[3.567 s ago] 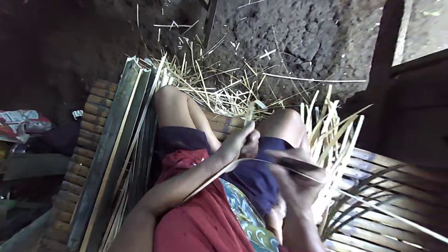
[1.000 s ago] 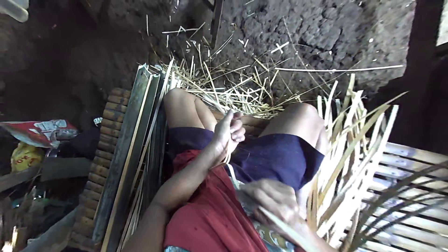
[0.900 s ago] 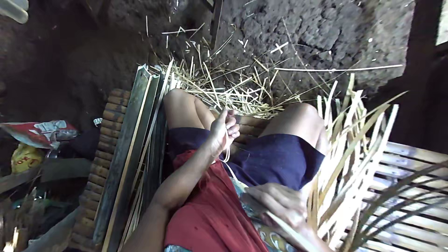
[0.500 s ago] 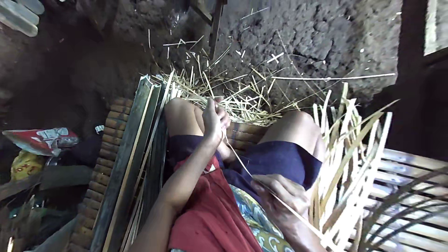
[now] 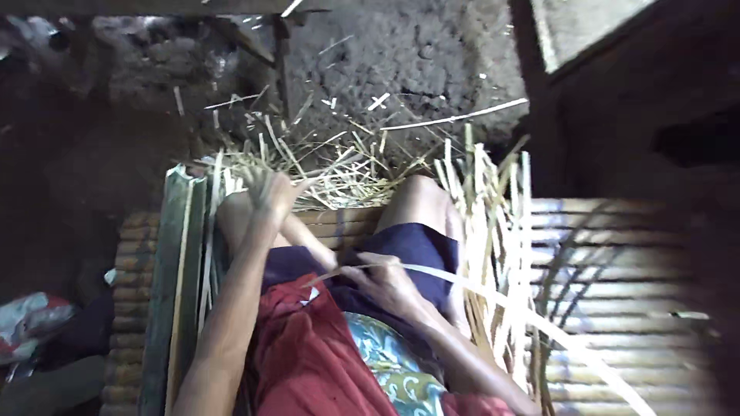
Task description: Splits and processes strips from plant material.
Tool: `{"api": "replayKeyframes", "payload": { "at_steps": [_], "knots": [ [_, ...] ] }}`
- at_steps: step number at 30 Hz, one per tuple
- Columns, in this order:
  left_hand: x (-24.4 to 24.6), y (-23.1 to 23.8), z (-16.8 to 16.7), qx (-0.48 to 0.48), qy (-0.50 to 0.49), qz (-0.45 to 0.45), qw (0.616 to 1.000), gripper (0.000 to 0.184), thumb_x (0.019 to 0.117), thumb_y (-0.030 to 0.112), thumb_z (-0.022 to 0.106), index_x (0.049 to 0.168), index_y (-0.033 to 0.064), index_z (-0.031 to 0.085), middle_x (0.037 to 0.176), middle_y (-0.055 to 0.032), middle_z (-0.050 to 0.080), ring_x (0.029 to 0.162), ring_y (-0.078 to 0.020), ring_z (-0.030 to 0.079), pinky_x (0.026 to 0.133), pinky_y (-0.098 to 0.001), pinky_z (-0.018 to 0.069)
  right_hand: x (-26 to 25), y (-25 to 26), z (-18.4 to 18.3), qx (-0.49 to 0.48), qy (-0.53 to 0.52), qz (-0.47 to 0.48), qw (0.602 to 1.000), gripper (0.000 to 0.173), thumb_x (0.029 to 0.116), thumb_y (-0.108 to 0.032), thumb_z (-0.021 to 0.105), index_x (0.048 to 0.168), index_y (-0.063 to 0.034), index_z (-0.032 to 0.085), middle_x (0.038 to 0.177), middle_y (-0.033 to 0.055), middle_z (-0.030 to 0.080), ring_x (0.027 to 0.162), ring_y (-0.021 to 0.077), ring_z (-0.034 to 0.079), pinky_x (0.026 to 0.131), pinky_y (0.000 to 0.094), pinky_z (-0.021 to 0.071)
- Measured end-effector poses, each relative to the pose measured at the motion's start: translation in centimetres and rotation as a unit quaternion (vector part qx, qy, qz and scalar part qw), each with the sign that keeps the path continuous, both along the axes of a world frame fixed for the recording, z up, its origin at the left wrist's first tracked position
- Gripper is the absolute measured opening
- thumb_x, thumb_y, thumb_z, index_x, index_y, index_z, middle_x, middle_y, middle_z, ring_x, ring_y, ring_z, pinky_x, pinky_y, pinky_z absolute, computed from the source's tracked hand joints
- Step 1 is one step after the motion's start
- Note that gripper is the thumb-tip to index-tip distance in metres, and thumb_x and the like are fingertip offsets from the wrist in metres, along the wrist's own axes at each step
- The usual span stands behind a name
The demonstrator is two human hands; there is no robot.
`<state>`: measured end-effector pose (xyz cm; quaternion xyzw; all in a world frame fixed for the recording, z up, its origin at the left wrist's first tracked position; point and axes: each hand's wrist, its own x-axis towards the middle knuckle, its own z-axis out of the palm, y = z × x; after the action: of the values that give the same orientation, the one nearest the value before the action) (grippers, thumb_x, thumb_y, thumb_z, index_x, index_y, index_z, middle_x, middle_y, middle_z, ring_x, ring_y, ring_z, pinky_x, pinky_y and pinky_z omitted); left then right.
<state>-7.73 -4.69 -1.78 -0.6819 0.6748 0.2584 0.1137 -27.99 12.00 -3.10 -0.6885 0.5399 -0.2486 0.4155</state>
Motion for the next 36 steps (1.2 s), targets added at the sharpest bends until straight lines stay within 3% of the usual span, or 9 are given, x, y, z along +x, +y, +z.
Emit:
{"api": "replayKeyframes", "payload": {
  "at_steps": [1,3,5,10,13,16,23,28,36],
  "knots": [
    [-0.7,0.8,1.5,-0.034,0.032,-0.033,0.998,0.067,0.1031,0.056,0.050,0.117,-0.0071,0.069,0.130,-0.0320,0.061,0.136,-0.0498,0.046,0.119,-0.0659,0.0187,0.4,-0.4,0.0,0.026,0.013,0.026,0.999,0.038,0.1012,-0.034,0.061,0.096,0.0006,0.075,0.086,0.0140,0.073,0.077,0.0233,0.071,0.075,0.0442,0.0574],
    [-2.5,3.3,4.8,-0.045,0.239,-0.114,0.963,0.043,0.1094,0.032,0.048,0.126,-0.0022,0.068,0.132,-0.0227,0.064,0.129,-0.0374,0.057,0.114,-0.0546,0.0369,1.4,-1.3,0.3,0.082,0.013,0.084,0.993,0.043,0.1026,-0.037,0.059,0.095,0.0029,0.073,0.086,0.0175,0.072,0.081,0.0301,0.070,0.077,0.0523,0.0547],
    [-4.8,5.4,6.3,0.089,0.448,-0.194,0.868,0.043,0.1095,0.034,0.043,0.129,0.0053,0.067,0.121,-0.0095,0.071,0.110,-0.0178,0.067,0.099,-0.0416,0.0532,2.2,-1.8,0.5,0.086,-0.008,0.121,0.989,0.042,0.1029,-0.034,0.059,0.095,0.0046,0.074,0.088,0.0192,0.072,0.083,0.0320,0.070,0.080,0.0545,0.0522],
    [-8.2,6.8,7.2,0.252,0.642,-0.318,0.650,0.020,0.1010,0.009,0.060,0.109,-0.0054,0.071,0.087,0.0013,0.069,0.076,0.0076,0.058,0.070,-0.0112,0.0486,-0.8,-0.6,-0.1,0.130,0.049,0.102,0.985,0.057,0.0984,-0.058,0.057,0.113,-0.0057,0.072,0.105,0.0093,0.072,0.099,0.0142,0.067,0.092,0.0377,0.0509],
    [-5.7,5.2,7.9,0.196,0.698,-0.196,0.661,0.014,0.1009,0.012,0.060,0.103,0.0057,0.073,0.080,0.0094,0.068,0.068,0.0082,0.057,0.063,-0.0110,0.0492,-3.6,0.3,1.5,0.239,0.122,0.100,0.958,0.061,0.0925,-0.055,0.068,0.114,0.0021,0.068,0.100,0.0233,0.070,0.095,0.0389,0.068,0.085,0.0616,0.0504],
    [-1.6,2.0,8.6,0.064,0.759,-0.018,0.647,0.012,0.1003,0.034,0.064,0.102,0.0269,0.073,0.073,0.0180,0.061,0.057,0.0083,0.049,0.052,-0.0090,0.0421,-5.4,2.5,2.4,0.310,0.177,0.139,0.924,0.050,0.0976,-0.043,0.067,0.116,0.0035,0.068,0.112,0.0272,0.068,0.105,0.0467,0.065,0.090,0.0671,0.0482],
    [0.8,5.5,7.1,0.015,0.668,0.030,0.744,0.012,0.0979,0.007,0.063,0.104,0.0139,0.070,0.078,0.0080,0.067,0.059,0.0013,0.058,0.056,-0.0156,0.0526,-5.0,3.0,4.1,0.186,0.161,0.049,0.968,0.035,0.0986,-0.030,0.067,0.121,-0.0040,0.073,0.113,0.0234,0.072,0.110,0.0457,0.067,0.094,0.0682,0.0486],
    [-0.3,8.7,4.3,0.026,0.664,0.112,0.739,0.014,0.0978,-0.002,0.058,0.106,0.0050,0.067,0.079,0.0043,0.068,0.064,-0.0010,0.063,0.062,-0.0175,0.0560,-1.6,-2.1,3.7,0.008,-0.154,-0.133,0.979,0.028,0.1029,-0.019,0.055,0.118,-0.0031,0.071,0.098,0.0019,0.072,0.084,0.0054,0.068,0.079,0.0244,0.0579],
    [0.3,9.5,7.4,-0.149,0.529,0.063,0.833,0.012,0.0967,0.004,0.066,0.108,0.0006,0.067,0.083,0.0010,0.066,0.062,0.0014,0.060,0.056,-0.0133,0.0524,3.8,-5.8,5.7,0.079,-0.474,-0.168,0.861,0.017,0.0969,-0.001,0.056,0.096,-0.0065,0.072,0.079,0.0002,0.073,0.069,0.0095,0.071,0.072,0.0277,0.0630]
  ]
}}
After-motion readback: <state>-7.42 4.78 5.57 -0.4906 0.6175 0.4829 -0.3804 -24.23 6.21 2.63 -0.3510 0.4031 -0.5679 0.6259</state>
